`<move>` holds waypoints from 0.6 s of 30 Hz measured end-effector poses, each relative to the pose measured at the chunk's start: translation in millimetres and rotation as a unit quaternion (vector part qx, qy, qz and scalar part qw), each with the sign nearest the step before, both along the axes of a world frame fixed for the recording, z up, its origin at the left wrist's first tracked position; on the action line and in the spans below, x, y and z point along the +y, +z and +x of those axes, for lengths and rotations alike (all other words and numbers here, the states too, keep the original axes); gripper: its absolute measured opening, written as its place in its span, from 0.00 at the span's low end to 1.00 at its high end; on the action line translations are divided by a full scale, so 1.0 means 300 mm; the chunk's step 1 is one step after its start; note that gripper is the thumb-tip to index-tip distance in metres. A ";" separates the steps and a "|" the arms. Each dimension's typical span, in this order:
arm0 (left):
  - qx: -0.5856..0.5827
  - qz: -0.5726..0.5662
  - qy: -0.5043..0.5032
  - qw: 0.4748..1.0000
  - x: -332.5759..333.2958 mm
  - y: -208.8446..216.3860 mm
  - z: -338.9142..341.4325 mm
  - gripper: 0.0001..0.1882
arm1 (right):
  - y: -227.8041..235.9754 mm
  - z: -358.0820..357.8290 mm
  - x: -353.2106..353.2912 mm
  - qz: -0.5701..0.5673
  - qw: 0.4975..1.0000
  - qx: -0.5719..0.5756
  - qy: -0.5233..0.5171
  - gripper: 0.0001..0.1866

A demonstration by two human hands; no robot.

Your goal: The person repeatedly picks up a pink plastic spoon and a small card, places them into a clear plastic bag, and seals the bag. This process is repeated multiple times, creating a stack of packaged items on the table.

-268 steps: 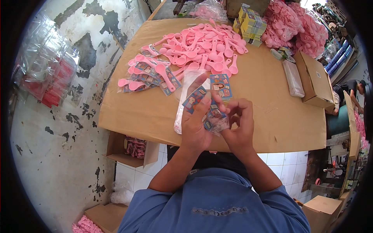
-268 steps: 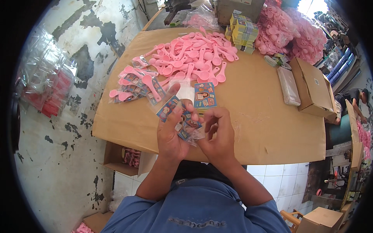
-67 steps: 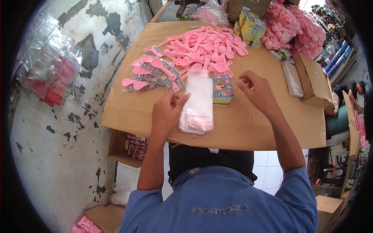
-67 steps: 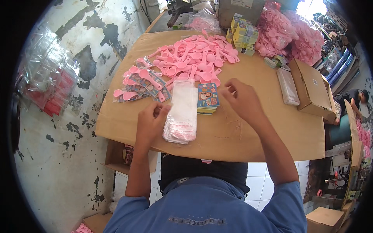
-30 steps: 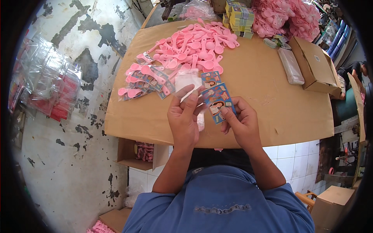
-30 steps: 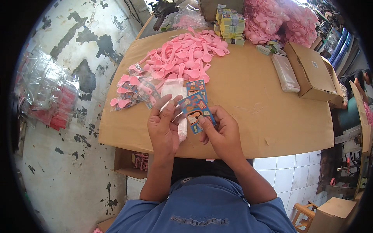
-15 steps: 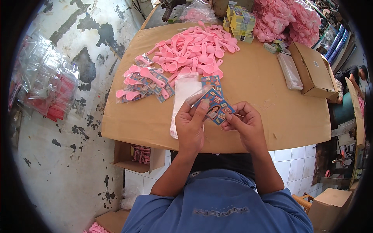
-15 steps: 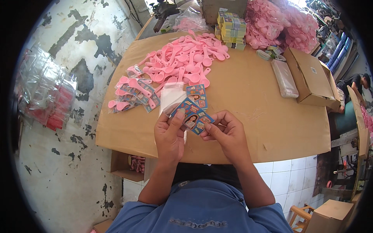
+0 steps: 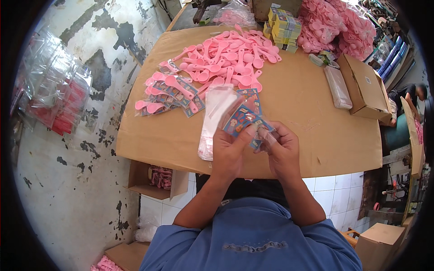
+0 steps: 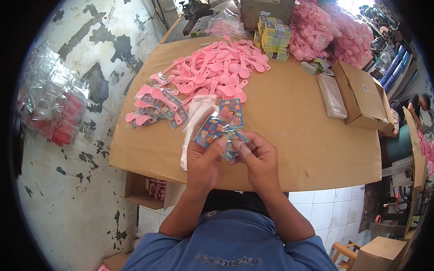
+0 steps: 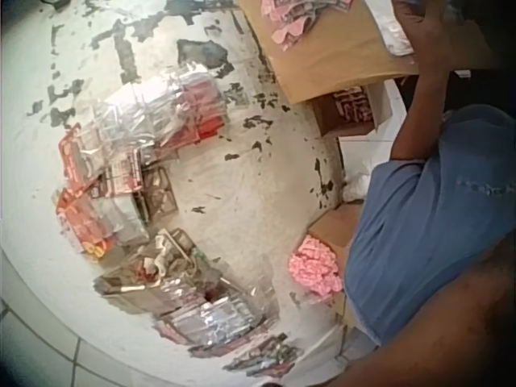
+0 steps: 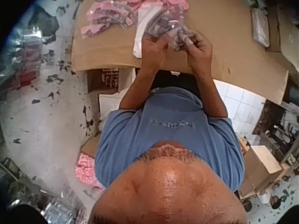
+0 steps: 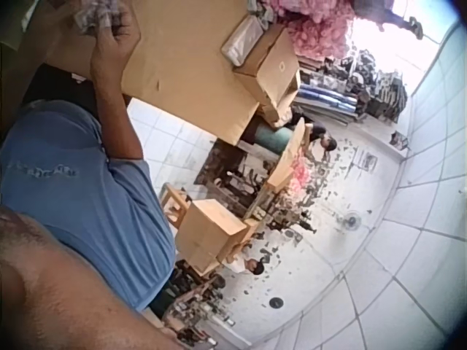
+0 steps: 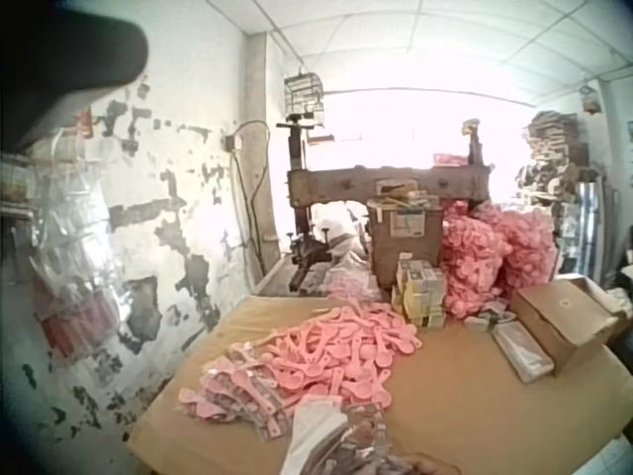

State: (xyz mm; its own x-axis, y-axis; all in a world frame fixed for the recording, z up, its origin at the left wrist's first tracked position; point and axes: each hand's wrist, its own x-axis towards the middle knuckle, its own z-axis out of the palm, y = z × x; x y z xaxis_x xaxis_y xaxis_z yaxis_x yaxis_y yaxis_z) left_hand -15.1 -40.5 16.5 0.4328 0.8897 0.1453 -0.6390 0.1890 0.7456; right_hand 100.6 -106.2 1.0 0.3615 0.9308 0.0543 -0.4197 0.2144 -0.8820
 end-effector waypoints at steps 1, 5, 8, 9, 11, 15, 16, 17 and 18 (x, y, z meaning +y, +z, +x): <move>-0.063 -0.018 0.006 0.998 0.007 0.014 -0.002 0.31 | -0.010 -0.001 -0.007 -0.011 1.000 -0.004 0.003 0.13; -0.147 -0.026 -0.046 0.988 0.038 -0.013 -0.017 0.33 | -0.010 -0.032 -0.037 -0.028 0.999 0.007 0.020 0.10; -0.165 -0.057 -0.056 0.983 0.037 -0.026 -0.016 0.32 | 0.031 -0.069 -0.039 -0.064 0.998 0.002 -0.006 0.07; -0.173 -0.067 -0.066 0.980 0.039 -0.032 -0.018 0.31 | 0.028 -0.064 -0.037 -0.064 0.998 0.000 -0.004 0.07; -0.185 -0.079 -0.057 0.978 0.020 -0.014 -0.014 0.30 | 0.017 -0.048 -0.040 -0.059 0.997 -0.038 0.031 0.07; -0.171 -0.091 -0.057 0.979 0.014 -0.028 -0.015 0.28 | 0.004 -0.074 -0.012 -0.078 0.995 -0.056 0.024 0.09; -0.159 -0.099 -0.045 0.981 0.017 -0.026 -0.017 0.27 | 0.000 -0.086 -0.005 -0.048 0.990 -0.130 -0.023 0.11; -0.160 -0.099 -0.044 0.981 0.025 -0.028 -0.024 0.27 | 0.001 -0.094 0.001 -0.018 0.977 -0.202 -0.068 0.14; -0.152 -0.097 -0.030 0.983 0.039 -0.032 -0.037 0.26 | 0.021 -0.092 0.000 -0.018 0.977 -0.203 -0.067 0.14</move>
State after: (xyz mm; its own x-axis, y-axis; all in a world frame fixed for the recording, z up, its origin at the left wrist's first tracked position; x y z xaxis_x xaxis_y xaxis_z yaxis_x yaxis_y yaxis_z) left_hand -26.0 -29.0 6.9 0.4474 0.8879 0.1068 -0.8106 0.3521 0.4680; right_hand 72.9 -106.1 7.5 0.4363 0.8801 0.1872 -0.0038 0.2099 -0.9777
